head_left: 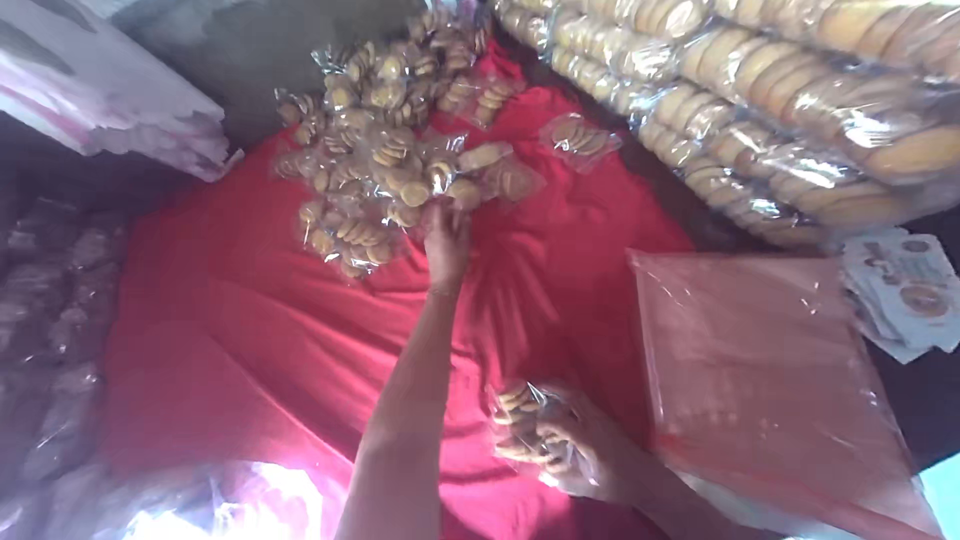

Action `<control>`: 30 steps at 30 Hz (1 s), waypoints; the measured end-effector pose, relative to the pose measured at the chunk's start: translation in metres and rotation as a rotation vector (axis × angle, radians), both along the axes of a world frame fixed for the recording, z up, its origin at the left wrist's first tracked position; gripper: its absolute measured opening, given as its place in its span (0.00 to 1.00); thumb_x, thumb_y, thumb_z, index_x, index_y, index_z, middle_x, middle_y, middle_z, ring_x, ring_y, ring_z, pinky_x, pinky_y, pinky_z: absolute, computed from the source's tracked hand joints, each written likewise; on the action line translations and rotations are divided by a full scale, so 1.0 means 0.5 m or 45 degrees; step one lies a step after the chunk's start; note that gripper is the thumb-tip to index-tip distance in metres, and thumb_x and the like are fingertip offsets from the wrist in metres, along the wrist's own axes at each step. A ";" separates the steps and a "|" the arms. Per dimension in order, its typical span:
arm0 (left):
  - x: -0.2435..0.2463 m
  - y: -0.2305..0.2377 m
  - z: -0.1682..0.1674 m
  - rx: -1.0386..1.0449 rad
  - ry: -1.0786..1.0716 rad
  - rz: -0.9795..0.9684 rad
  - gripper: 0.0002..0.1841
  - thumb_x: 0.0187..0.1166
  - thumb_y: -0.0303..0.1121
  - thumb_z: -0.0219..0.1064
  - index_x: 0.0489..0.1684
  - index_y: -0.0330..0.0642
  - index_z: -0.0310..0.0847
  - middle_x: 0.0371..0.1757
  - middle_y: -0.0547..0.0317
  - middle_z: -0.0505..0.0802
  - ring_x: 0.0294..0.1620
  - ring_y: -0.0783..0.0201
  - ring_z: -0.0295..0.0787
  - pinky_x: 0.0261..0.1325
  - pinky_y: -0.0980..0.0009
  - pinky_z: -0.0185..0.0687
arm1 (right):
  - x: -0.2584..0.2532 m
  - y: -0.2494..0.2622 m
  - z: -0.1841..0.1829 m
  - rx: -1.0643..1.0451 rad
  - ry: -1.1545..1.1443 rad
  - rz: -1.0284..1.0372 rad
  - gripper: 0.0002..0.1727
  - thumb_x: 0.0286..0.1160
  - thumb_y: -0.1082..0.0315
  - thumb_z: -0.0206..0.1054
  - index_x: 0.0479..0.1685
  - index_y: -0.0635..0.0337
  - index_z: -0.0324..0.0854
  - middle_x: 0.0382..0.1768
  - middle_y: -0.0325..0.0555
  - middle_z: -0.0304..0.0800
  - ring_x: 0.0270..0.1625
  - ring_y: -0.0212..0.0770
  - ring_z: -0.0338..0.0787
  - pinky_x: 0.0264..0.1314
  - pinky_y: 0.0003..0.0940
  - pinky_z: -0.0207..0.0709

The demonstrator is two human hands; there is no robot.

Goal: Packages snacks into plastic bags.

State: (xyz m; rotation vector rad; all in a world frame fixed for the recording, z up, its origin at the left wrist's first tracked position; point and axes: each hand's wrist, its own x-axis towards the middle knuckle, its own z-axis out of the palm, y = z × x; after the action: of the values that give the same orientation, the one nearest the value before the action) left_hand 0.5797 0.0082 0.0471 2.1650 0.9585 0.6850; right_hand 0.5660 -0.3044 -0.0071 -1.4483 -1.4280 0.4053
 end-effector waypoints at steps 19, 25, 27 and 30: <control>-0.346 -0.336 -0.059 -0.692 -0.534 -0.350 0.17 0.81 0.25 0.51 0.44 0.26 0.89 0.64 0.41 0.88 0.74 0.56 0.79 0.82 0.61 0.67 | 0.015 -0.004 0.029 -0.137 -0.341 0.377 0.35 0.59 0.33 0.74 0.63 0.43 0.81 0.74 0.70 0.73 0.78 0.58 0.75 0.79 0.52 0.71; -0.471 -0.471 -0.021 -0.695 -0.681 -0.139 0.22 0.87 0.35 0.50 0.59 0.19 0.76 0.63 0.32 0.84 0.71 0.48 0.78 0.81 0.54 0.65 | -0.090 -0.079 0.053 -0.144 -0.302 0.575 0.29 0.67 0.45 0.77 0.55 0.59 0.80 0.66 0.74 0.77 0.72 0.54 0.80 0.78 0.40 0.70; -0.549 -0.473 0.043 -0.376 -0.462 -0.048 0.17 0.85 0.30 0.56 0.57 0.23 0.81 0.72 0.34 0.81 0.81 0.48 0.72 0.87 0.55 0.60 | -0.119 -0.085 0.062 -0.206 -0.210 0.620 0.29 0.63 0.48 0.79 0.52 0.64 0.81 0.63 0.78 0.79 0.68 0.54 0.83 0.74 0.38 0.74; -0.730 -0.444 0.129 0.539 0.358 0.480 0.05 0.77 0.37 0.69 0.38 0.54 0.93 0.75 0.54 0.87 0.83 0.44 0.73 0.84 0.37 0.53 | -0.163 -0.054 0.076 -0.392 0.190 0.696 0.34 0.58 0.57 0.81 0.58 0.77 0.77 0.60 0.73 0.83 0.65 0.48 0.87 0.71 0.36 0.79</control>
State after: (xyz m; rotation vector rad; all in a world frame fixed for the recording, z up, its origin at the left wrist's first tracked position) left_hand 0.2147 -0.2138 0.1118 2.5211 1.5088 0.8334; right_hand 0.4846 -0.3316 0.0311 -1.2089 -1.6795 1.0927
